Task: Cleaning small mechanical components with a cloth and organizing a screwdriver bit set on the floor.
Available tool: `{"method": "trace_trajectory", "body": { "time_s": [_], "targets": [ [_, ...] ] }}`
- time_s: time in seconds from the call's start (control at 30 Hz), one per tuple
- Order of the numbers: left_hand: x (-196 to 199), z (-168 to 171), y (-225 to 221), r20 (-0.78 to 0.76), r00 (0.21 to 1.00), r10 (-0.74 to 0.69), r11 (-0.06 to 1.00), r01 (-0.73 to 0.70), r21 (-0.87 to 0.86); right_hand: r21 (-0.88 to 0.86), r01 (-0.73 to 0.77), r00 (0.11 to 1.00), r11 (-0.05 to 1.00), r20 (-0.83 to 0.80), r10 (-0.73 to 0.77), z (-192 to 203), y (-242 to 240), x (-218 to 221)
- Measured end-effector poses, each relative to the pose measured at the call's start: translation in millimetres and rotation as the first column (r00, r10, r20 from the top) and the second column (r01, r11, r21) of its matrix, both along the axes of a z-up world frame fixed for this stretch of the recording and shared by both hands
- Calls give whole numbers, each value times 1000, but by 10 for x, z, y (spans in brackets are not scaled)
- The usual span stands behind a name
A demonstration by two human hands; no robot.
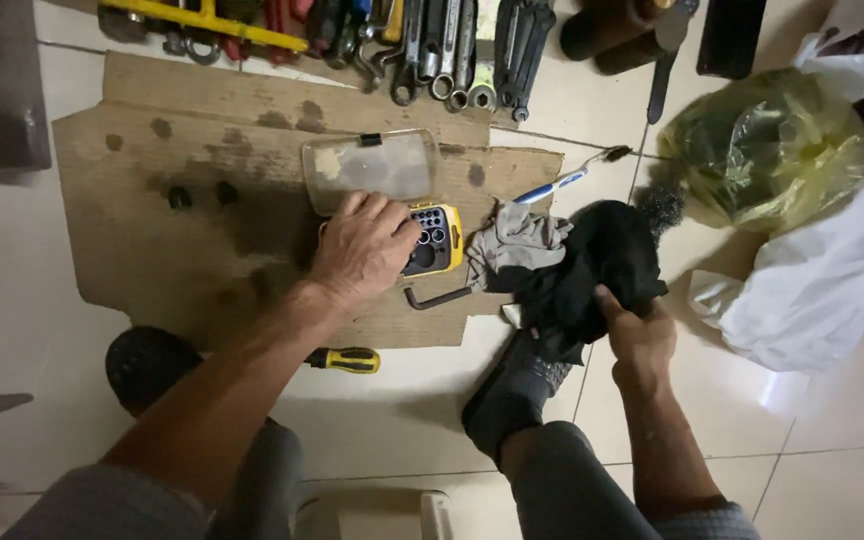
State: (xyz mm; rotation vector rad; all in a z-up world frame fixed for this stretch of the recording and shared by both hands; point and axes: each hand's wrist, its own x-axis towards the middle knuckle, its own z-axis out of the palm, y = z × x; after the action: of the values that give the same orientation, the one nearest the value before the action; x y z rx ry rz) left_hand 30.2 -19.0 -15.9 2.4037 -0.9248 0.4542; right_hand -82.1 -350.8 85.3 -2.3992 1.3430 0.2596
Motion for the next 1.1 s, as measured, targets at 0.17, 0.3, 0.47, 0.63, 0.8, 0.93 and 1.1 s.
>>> {"method": "trace_trajectory", "body": {
  "time_s": [0.17,0.3,0.47,0.63,0.8,0.93,1.1],
  "targets": [
    [56,509,90,-617,785,47,979,-158,-126,248,52,902,967,404,-152,179,30,32],
    [100,936,189,-952,301,53,792,-593,-144,261,5,782,965,601,-167,465,52,111],
    [117,1424,199,-963,-264,-56,821,-561,106,411,-241,779,879,622,-77,652,184,187],
    [-255,1294,-184,-836,-239,-494,583,-804,-115,484,-360,816,798,577,19,615,429,113],
    [-553,1107,-537,-755,-339,-561,574,-817,-60,537,-632,767,558,534,355,855,981,257],
    [-653,1100,-530,-783,-299,-545,588,-803,-102,384,-780,607,494,656,449,841,1106,370],
    [-441,1554,-522,-869,-127,-478,654,-712,-255,658,-465,848,593,524,82,710,1073,393]
  ]
}}
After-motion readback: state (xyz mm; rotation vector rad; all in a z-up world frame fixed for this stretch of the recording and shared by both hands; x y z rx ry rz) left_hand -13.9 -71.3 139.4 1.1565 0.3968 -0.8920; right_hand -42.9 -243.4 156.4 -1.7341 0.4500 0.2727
